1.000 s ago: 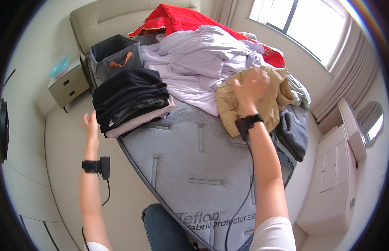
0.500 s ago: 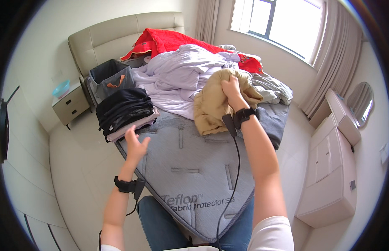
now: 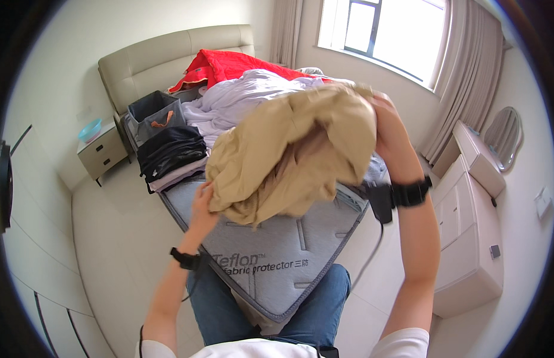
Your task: The recorder is folding several different items of clothing including a sweater, a shirt, and a vest on a bed.
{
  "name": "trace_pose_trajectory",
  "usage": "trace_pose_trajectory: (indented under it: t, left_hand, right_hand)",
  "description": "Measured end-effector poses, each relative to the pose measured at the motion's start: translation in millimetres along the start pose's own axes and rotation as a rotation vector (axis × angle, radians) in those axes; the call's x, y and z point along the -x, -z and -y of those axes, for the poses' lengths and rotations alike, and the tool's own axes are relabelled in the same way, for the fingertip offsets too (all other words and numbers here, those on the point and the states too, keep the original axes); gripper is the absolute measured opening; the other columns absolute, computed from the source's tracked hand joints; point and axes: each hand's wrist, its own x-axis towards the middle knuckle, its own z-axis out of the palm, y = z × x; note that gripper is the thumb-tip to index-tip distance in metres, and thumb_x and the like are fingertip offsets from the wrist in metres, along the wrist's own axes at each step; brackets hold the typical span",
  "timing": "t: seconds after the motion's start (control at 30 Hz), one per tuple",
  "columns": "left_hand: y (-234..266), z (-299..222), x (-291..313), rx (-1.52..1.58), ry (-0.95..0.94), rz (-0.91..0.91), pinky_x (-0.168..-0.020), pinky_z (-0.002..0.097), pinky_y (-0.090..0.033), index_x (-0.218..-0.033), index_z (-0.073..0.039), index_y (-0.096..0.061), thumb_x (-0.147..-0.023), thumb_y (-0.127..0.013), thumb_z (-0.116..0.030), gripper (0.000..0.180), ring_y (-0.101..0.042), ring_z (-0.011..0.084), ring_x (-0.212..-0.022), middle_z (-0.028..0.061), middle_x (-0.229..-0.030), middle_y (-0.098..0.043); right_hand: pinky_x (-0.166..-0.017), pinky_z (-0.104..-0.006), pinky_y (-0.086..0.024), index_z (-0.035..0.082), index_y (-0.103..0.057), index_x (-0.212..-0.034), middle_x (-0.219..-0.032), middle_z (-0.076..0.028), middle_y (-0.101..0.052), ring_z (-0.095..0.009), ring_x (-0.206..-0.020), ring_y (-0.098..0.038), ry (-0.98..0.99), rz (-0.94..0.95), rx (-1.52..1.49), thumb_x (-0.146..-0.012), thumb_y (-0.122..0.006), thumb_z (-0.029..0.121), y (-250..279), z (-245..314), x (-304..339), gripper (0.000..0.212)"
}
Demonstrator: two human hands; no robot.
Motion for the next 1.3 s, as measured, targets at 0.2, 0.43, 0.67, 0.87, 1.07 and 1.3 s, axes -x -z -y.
trace_pose_trajectory:
  t: [0.2,0.43,0.67,0.87,1.07,1.3]
  left_hand:
    - [110,-27,12,-0.306,-0.227,0.056,-0.092,0.0391,-0.043,-0.097,-0.008,-0.066,-0.059,-0.057,0.011,0.043,-0.051,0.0356,-0.107,0.0124,-0.117,-0.055]
    - [153,-23,135,-0.282,-0.016,1.12,-0.085,0.0386,-0.046,-0.096,-0.008,-0.066,-0.06,-0.063,0.0,0.037,-0.057,0.0289,-0.098,0.0124,-0.102,-0.061]
    - [153,-13,146,0.092,0.58,1.259,-0.085,0.0329,-0.048,-0.113,-0.006,-0.058,-0.083,-0.067,-0.023,0.035,-0.058,0.0168,-0.101,0.0065,-0.104,-0.063]
    - [76,81,70,0.064,0.404,0.427,-0.078,0.0282,-0.047,-0.112,-0.002,-0.053,-0.084,-0.066,-0.032,0.043,-0.057,0.014,-0.089,0.0055,-0.094,-0.061]
    - [9,81,13,0.008,1.034,0.671,-0.066,0.0301,-0.048,-0.117,0.004,-0.047,-0.076,-0.068,-0.055,0.074,-0.06,0.0172,-0.08,0.0114,-0.096,-0.061]
    - [-1,113,-26,0.331,0.514,0.194,-0.077,0.0317,-0.05,-0.103,-0.002,-0.059,-0.081,-0.07,-0.014,0.027,-0.059,0.0148,-0.088,0.0045,-0.099,-0.064]
  right_hand:
    - [-0.083,-0.0305,-0.052,-0.004,-0.05,-0.121,-0.114,-0.011,-0.06,-0.018,-0.099,-0.061,-0.536,-0.043,-0.225,-0.085,-0.054,0.003,51,-67,160,0.037]
    - [-0.078,-0.0234,-0.047,-0.001,-0.05,-0.124,-0.109,-0.002,-0.06,-0.009,-0.09,-0.056,-1.018,0.606,0.051,-0.075,-0.059,-0.001,32,-138,326,0.05]
    - [-0.084,-0.0308,-0.05,-0.002,-0.047,-0.126,-0.11,-0.013,-0.062,-0.018,-0.097,-0.061,-1.146,0.272,-0.054,-0.09,-0.059,0.033,69,-173,290,0.051]
    - [-0.08,-0.0285,-0.048,0.0,-0.049,-0.121,-0.107,-0.009,-0.058,-0.015,-0.094,-0.057,-0.971,0.002,0.002,-0.089,-0.06,0.037,24,-225,198,0.05]
    - [-0.078,-0.0314,-0.052,0.003,-0.052,-0.12,-0.107,-0.008,-0.062,-0.018,-0.092,-0.062,-1.038,-0.001,-0.313,-0.086,-0.066,0.03,-26,-284,153,0.046]
    - [-0.07,-0.0317,-0.053,0.0,-0.059,-0.109,-0.098,-0.007,-0.064,-0.017,-0.083,-0.063,-0.722,-0.058,-0.221,-0.078,-0.061,-0.003,-49,-231,82,0.031]
